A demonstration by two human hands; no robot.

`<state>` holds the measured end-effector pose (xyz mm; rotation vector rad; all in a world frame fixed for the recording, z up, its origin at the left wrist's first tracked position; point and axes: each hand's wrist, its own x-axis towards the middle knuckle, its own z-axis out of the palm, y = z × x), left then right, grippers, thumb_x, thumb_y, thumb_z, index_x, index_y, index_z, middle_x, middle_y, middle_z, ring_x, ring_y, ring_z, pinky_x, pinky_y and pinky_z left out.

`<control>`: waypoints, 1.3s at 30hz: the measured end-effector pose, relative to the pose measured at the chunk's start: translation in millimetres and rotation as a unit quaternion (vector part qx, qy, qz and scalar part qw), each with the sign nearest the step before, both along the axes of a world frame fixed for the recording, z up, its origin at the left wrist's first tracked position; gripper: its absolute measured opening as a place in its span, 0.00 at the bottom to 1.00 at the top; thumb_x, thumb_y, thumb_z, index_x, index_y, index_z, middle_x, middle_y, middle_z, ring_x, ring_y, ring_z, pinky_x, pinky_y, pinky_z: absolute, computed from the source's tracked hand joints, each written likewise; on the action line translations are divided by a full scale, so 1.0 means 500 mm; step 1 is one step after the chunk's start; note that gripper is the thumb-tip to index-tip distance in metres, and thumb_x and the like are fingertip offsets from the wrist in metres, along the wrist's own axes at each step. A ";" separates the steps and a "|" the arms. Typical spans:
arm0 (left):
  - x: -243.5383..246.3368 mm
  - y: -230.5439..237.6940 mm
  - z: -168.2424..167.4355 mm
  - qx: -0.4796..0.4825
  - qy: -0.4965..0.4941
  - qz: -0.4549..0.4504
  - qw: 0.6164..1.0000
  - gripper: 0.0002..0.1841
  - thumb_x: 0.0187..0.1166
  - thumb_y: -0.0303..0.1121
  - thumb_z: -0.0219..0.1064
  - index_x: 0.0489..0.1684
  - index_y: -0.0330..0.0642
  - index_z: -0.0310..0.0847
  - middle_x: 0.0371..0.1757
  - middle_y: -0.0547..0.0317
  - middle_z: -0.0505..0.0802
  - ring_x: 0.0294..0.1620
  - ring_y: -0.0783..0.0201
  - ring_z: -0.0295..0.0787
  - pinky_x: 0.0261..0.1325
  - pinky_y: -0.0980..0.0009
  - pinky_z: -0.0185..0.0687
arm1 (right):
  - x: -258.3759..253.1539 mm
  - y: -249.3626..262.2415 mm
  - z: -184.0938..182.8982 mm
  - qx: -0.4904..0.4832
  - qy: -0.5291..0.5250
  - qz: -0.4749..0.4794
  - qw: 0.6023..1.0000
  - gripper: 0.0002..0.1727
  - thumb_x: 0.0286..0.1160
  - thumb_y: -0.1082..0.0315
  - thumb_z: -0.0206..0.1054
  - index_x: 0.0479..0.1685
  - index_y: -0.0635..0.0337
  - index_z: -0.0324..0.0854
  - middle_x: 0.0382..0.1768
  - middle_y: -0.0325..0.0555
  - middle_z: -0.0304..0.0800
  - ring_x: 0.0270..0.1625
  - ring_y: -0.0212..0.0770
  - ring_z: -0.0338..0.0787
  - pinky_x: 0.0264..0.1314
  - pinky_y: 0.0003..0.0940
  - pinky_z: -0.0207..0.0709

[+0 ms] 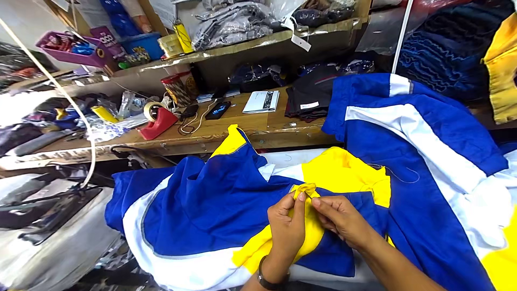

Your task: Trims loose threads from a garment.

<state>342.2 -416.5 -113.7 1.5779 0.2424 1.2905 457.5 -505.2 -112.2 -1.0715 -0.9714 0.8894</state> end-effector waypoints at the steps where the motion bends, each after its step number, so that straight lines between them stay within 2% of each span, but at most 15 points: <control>1: 0.000 0.000 -0.001 0.010 0.001 0.005 1.000 0.11 0.82 0.20 0.59 0.37 0.28 0.89 0.33 0.60 0.95 0.35 0.76 0.92 0.44 0.78 0.90 | 0.000 0.000 0.001 -0.006 0.003 0.005 1.000 0.25 0.87 0.58 0.61 0.12 0.47 0.75 0.10 0.22 0.66 0.12 0.15 0.62 0.14 0.12 0.52; 4: 0.000 0.004 -0.005 0.021 0.004 0.019 1.000 0.10 0.82 0.20 0.60 0.38 0.27 0.90 0.34 0.60 0.96 0.36 0.77 0.93 0.45 0.79 0.90 | 0.006 0.005 -0.003 -0.016 -0.015 0.021 1.000 0.26 0.88 0.57 0.58 0.12 0.45 0.72 0.10 0.21 0.63 0.13 0.15 0.60 0.15 0.13 0.51; 7: 0.004 0.005 -0.006 -0.015 0.000 0.016 1.000 0.11 0.83 0.20 0.59 0.40 0.28 0.90 0.36 0.60 0.96 0.38 0.75 0.93 0.47 0.77 0.90 | 0.004 0.014 -0.012 -0.009 -0.001 0.022 1.000 0.26 0.89 0.57 0.57 0.12 0.45 0.72 0.10 0.21 0.62 0.13 0.15 0.59 0.16 0.13 0.51; 11: 0.003 0.011 -0.008 -0.064 -0.011 -0.022 0.998 0.12 0.86 0.21 0.56 0.47 0.26 0.88 0.45 0.52 0.97 0.49 0.67 0.95 0.59 0.71 0.90 | 0.007 0.011 -0.010 -0.003 -0.005 0.041 0.999 0.23 0.88 0.55 0.58 0.16 0.45 0.74 0.12 0.21 0.64 0.13 0.14 0.61 0.15 0.11 0.52; 15: 0.000 0.010 -0.002 -0.086 0.004 -0.034 0.996 0.12 0.86 0.22 0.57 0.41 0.29 0.89 0.35 0.58 0.95 0.37 0.72 0.93 0.46 0.75 0.90 | 0.010 0.008 -0.017 0.011 -0.093 -0.013 0.995 0.23 0.87 0.52 0.60 0.17 0.47 0.74 0.14 0.22 0.66 0.16 0.16 0.64 0.18 0.13 0.55; 18: -0.003 0.008 -0.001 -0.098 0.003 -0.056 0.994 0.12 0.86 0.22 0.57 0.40 0.29 0.89 0.34 0.56 0.95 0.37 0.71 0.94 0.46 0.74 0.91 | 0.011 0.009 -0.022 0.014 -0.193 -0.088 0.977 0.25 0.86 0.48 0.61 0.17 0.48 0.74 0.14 0.24 0.66 0.18 0.17 0.66 0.21 0.15 0.57; 20: -0.003 0.004 -0.004 -0.076 0.001 -0.044 0.996 0.12 0.86 0.22 0.57 0.40 0.29 0.89 0.35 0.56 0.96 0.38 0.71 0.94 0.47 0.74 0.91 | 0.011 0.011 -0.022 0.014 -0.184 -0.089 0.979 0.26 0.86 0.49 0.61 0.15 0.48 0.73 0.13 0.23 0.65 0.17 0.17 0.65 0.20 0.15 0.56; 26: -0.003 -0.002 -0.010 -0.025 0.005 0.002 1.000 0.11 0.84 0.20 0.59 0.38 0.29 0.89 0.33 0.60 0.95 0.36 0.75 0.93 0.46 0.76 0.90 | 0.010 0.014 -0.015 0.000 -0.088 -0.008 0.996 0.26 0.88 0.55 0.58 0.12 0.45 0.72 0.12 0.21 0.64 0.15 0.15 0.62 0.18 0.14 0.54; 30: -0.004 -0.001 -0.010 -0.070 -0.006 -0.015 0.997 0.11 0.85 0.21 0.58 0.39 0.30 0.89 0.33 0.60 0.95 0.35 0.74 0.92 0.44 0.76 0.90 | 0.005 0.017 -0.024 0.012 -0.091 -0.012 0.996 0.26 0.89 0.55 0.57 0.12 0.45 0.72 0.12 0.20 0.65 0.16 0.15 0.63 0.19 0.14 0.55; 33: -0.005 0.002 -0.009 -0.090 -0.017 -0.031 0.995 0.12 0.86 0.22 0.57 0.43 0.28 0.89 0.38 0.56 0.96 0.41 0.71 0.94 0.50 0.74 0.90 | 0.014 0.017 -0.028 0.018 -0.122 -0.016 0.992 0.24 0.88 0.52 0.59 0.16 0.47 0.73 0.14 0.22 0.65 0.17 0.16 0.64 0.20 0.14 0.56; 36: -0.005 0.003 -0.009 -0.087 -0.013 -0.029 0.996 0.11 0.86 0.22 0.57 0.43 0.28 0.89 0.38 0.56 0.96 0.40 0.71 0.94 0.49 0.74 0.91 | 0.016 0.014 -0.028 0.019 -0.161 -0.026 0.986 0.24 0.88 0.50 0.58 0.18 0.47 0.72 0.15 0.23 0.64 0.18 0.16 0.64 0.21 0.15 0.56; 39: -0.004 0.000 -0.010 -0.053 -0.008 -0.023 0.998 0.11 0.85 0.21 0.58 0.40 0.29 0.89 0.35 0.59 0.96 0.38 0.73 0.93 0.47 0.75 0.90 | 0.013 0.012 -0.023 0.030 -0.157 -0.034 0.986 0.24 0.88 0.50 0.59 0.17 0.47 0.72 0.14 0.22 0.65 0.17 0.16 0.64 0.21 0.14 0.56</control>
